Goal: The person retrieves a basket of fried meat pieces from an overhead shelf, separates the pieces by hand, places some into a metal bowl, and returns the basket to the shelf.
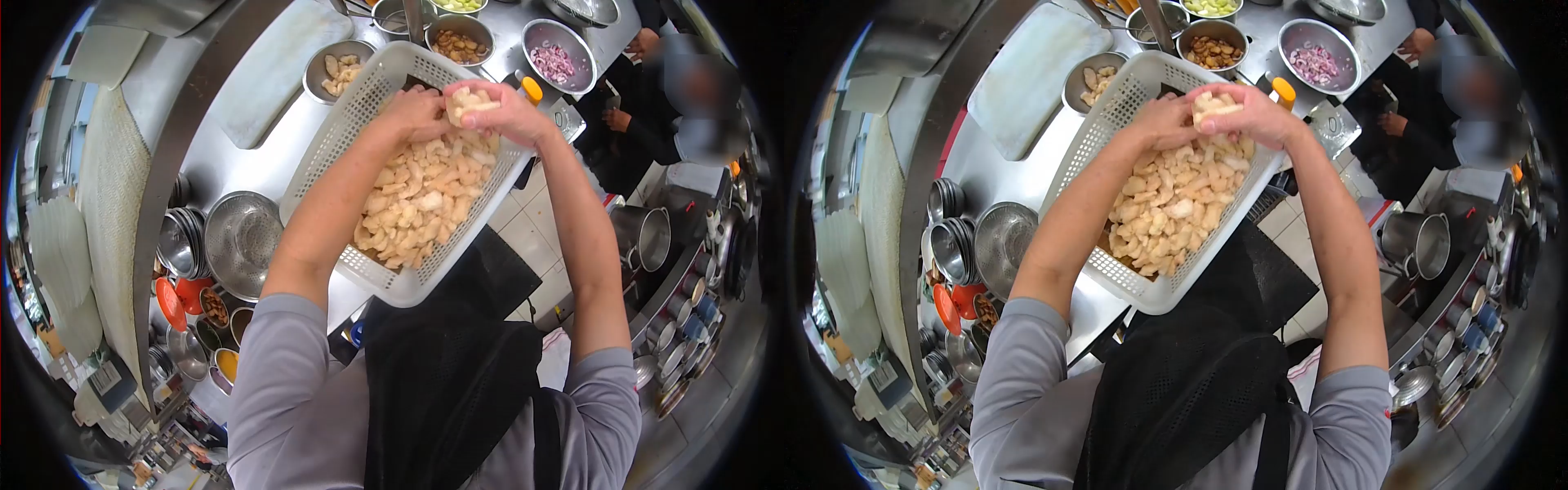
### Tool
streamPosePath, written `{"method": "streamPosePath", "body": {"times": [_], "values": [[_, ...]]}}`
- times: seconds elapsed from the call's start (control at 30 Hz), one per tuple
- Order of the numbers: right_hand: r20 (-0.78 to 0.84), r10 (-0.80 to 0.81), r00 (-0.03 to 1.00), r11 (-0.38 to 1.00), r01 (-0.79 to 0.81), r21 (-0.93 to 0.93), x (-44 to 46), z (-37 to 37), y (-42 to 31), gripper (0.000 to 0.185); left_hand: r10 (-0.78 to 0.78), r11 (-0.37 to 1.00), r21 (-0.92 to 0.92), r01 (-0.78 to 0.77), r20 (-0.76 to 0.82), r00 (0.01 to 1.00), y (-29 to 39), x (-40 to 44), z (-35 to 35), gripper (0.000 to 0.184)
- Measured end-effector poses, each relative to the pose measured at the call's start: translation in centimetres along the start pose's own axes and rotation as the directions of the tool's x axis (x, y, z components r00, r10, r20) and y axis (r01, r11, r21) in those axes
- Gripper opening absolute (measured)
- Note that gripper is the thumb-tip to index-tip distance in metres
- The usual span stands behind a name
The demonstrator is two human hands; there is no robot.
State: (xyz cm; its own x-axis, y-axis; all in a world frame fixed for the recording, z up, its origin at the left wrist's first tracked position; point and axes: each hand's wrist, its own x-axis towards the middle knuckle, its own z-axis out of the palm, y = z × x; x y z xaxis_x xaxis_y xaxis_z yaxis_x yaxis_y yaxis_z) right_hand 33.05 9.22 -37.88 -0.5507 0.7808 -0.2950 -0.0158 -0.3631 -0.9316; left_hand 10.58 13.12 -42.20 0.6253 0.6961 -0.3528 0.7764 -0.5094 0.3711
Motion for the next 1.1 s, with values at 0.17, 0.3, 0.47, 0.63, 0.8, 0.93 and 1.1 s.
{"method": "streamPosePath", "body": {"times": [0.17,0.3,0.47,0.63,0.8,0.93,1.1], "values": [[-0.015,-0.063,0.998,0.994,0.064,0.090,1.3,0.5,-0.2,0.062,-0.082,0.997,0.005,0.083,-0.031,0.996,0.1,-1.7,0.1,0.079],[-0.114,-0.166,0.979,0.947,0.191,0.260,-1.6,2.6,1.0,0.059,-0.019,0.991,-0.133,0.033,0.106,0.994,-0.6,-5.4,-0.6,0.079],[-0.402,-0.180,0.898,0.952,0.262,0.158,-5.2,5.9,2.1,0.059,0.190,0.956,-0.242,-0.165,0.082,0.978,-3.0,-6.7,-0.6,0.068],[-0.482,-0.255,0.838,0.933,0.083,-0.349,-2.1,7.6,3.0,0.051,0.146,0.910,-0.368,-0.189,-0.143,0.979,-2.0,-6.2,0.7,0.077],[-0.456,-0.158,0.876,0.899,-0.064,-0.434,-1.6,8.9,4.2,0.053,0.127,0.943,-0.323,-0.077,0.139,0.982,-1.9,-8.5,0.3,0.086],[-0.315,-0.075,0.946,0.832,-0.115,-0.543,-2.4,9.8,3.6,0.054,0.198,0.887,-0.450,-0.104,0.167,0.966,-1.6,-13.5,0.0,0.086],[-0.195,-0.055,0.979,0.862,-0.052,-0.505,-4.3,12.5,3.0,0.054,0.292,0.840,-0.480,-0.253,0.007,0.956,0.8,-19.9,1.9,0.079]]}}
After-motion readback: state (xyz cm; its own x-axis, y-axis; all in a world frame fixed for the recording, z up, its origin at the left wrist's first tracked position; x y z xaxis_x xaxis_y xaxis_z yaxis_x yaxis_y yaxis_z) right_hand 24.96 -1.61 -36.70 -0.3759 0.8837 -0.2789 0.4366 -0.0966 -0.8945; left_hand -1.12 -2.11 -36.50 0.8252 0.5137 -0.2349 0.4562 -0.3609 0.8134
